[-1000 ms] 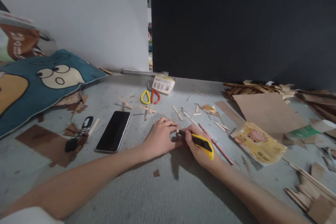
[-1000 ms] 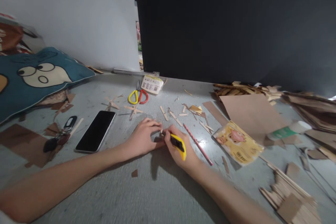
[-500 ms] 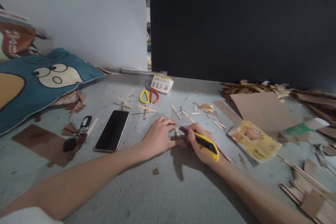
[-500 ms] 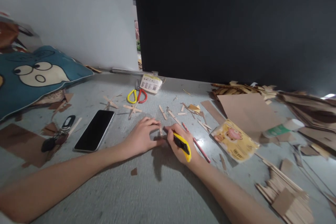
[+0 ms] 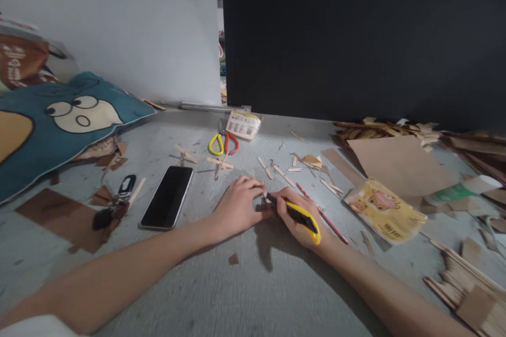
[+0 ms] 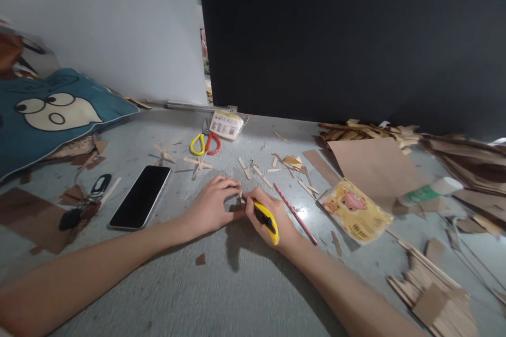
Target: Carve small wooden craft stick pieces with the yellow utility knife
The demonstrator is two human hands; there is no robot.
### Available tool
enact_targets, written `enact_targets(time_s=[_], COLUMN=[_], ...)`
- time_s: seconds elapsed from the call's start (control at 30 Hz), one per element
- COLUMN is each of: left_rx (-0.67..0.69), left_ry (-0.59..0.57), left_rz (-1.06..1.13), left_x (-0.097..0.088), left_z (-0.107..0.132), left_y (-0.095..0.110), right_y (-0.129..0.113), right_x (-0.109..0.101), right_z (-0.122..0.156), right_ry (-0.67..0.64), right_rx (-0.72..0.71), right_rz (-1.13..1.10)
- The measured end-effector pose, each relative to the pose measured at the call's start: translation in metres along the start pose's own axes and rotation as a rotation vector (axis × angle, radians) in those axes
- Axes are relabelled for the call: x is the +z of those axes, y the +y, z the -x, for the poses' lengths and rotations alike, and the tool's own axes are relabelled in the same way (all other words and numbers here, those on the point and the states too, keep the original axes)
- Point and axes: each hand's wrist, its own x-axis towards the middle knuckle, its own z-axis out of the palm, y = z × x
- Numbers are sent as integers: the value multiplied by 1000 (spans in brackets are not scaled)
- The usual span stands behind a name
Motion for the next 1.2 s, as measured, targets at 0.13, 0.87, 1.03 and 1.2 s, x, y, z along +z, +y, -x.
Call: enact_targets(time_s=[0.13, 0.87, 1.03, 1.2], left_rx=[1, -11, 12, 26], left_ry=[5, -14, -15, 1], left_rz=[3, 2, -21, -8], left_x=[1, 0, 2, 2], left_z=[0, -1, -1, 0], left_y=[0, -2, -5, -5], right_y=[1, -6, -3, 0], right_x=[0, -4, 1, 7], right_z=[0, -9, -4, -3], right_ry=[10, -124, -109, -74], right_rx=[-1, 79, 37, 12], right_rz=[-12, -127, -139, -127])
